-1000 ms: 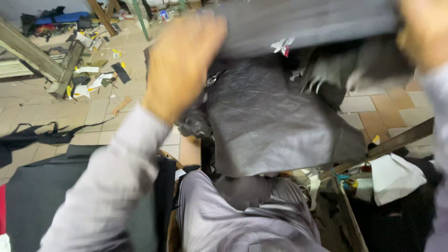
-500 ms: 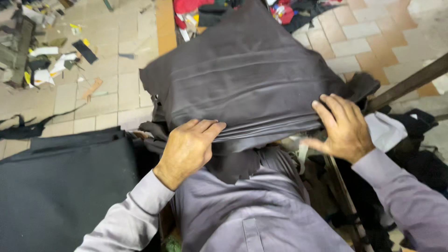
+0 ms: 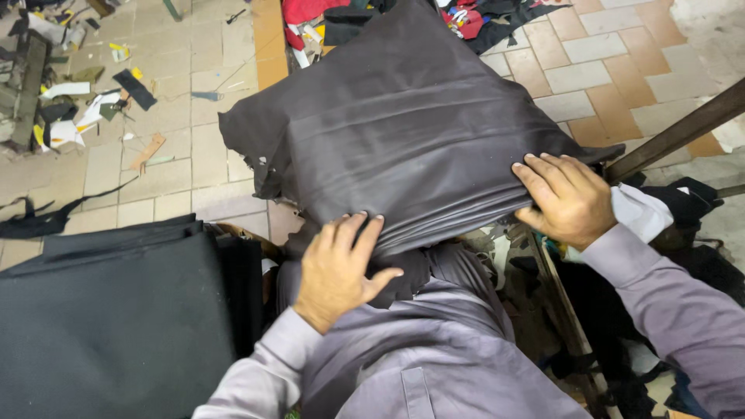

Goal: The person sorts through pieces of brown leather on a workbench, picking up individual pieces, spreading and smoothing them flat with their hands, and setting them aside. They then gather a larger leather piece, fold it over, and smooth it with both hands.

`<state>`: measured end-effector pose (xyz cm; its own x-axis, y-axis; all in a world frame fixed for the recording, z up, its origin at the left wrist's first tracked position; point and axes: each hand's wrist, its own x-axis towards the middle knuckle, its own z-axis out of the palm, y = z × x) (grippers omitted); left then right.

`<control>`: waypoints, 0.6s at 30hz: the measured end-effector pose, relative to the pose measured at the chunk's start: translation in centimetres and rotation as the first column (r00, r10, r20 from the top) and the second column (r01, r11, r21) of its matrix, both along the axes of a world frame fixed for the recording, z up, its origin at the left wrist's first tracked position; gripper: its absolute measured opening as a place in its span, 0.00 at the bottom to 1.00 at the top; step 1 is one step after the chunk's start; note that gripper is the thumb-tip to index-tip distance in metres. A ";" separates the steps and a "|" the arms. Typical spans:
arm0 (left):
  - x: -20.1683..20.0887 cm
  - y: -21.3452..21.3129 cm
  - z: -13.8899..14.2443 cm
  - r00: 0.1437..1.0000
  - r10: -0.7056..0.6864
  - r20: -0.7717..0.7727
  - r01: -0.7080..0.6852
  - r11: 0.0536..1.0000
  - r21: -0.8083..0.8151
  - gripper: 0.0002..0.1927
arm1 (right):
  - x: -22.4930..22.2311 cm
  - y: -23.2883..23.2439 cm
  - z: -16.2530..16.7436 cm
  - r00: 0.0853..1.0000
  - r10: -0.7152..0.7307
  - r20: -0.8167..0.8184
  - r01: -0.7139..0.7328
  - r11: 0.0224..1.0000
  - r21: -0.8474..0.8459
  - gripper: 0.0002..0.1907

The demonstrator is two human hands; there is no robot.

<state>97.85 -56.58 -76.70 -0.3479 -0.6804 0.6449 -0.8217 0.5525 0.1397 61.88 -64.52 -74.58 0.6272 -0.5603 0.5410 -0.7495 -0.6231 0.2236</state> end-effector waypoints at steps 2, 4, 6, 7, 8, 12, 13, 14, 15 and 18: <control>-0.8 -0.1 -0.4 0.998 0.014 -0.064 -0.018 0.999 -0.051 0.31 | -0.8 -0.6 0.8 0.999 0.032 -0.003 -0.032 0.998 0.063 0.32; -1.1 -0.6 -0.3 0.996 0.012 -0.092 -0.020 0.996 -0.086 0.27 | -0.9 -0.7 1.4 0.999 0.040 -0.012 -0.039 0.994 0.101 0.31; -0.9 -1.0 0.3 0.997 -0.012 -0.083 0.005 0.997 -0.082 0.24 | 0.2 -0.3 1.5 0.994 0.003 0.105 -0.008 0.999 0.043 0.28; -0.7 -1.3 0.8 0.996 -0.011 -0.084 0.007 0.999 -0.045 0.23 | 1.1 -0.1 1.4 0.987 -0.001 0.160 -0.001 1.000 0.010 0.27; -0.3 -1.7 1.5 0.997 -0.017 -0.082 0.017 1.000 -0.010 0.21 | 1.9 0.1 1.3 0.988 -0.014 0.151 0.018 1.000 -0.022 0.30; 1.3 -3.6 4.8 0.990 -0.132 -0.041 0.134 0.988 0.075 0.19 | 3.0 -0.2 2.5 0.972 -0.025 0.234 0.012 0.998 0.057 0.33; 1.4 -3.9 5.6 0.992 -0.115 -0.055 0.119 0.990 0.074 0.18 | 2.4 -0.4 3.2 0.960 -0.025 0.279 -0.013 0.991 0.135 0.32; 1.4 -4.1 6.5 0.992 -0.101 -0.071 0.106 0.991 0.075 0.16 | 2.0 -0.8 4.1 0.967 -0.039 0.250 0.002 0.989 0.150 0.30; 1.3 -4.5 7.5 0.992 -0.093 -0.086 0.100 0.992 0.074 0.15 | 1.4 -1.3 5.1 0.973 -0.059 0.221 0.023 0.986 0.163 0.29; 1.3 -5.6 10.3 0.995 -0.020 -0.098 0.023 0.999 0.033 0.14 | 0.6 -3.1 8.6 0.972 0.110 0.208 -0.111 0.994 -0.006 0.26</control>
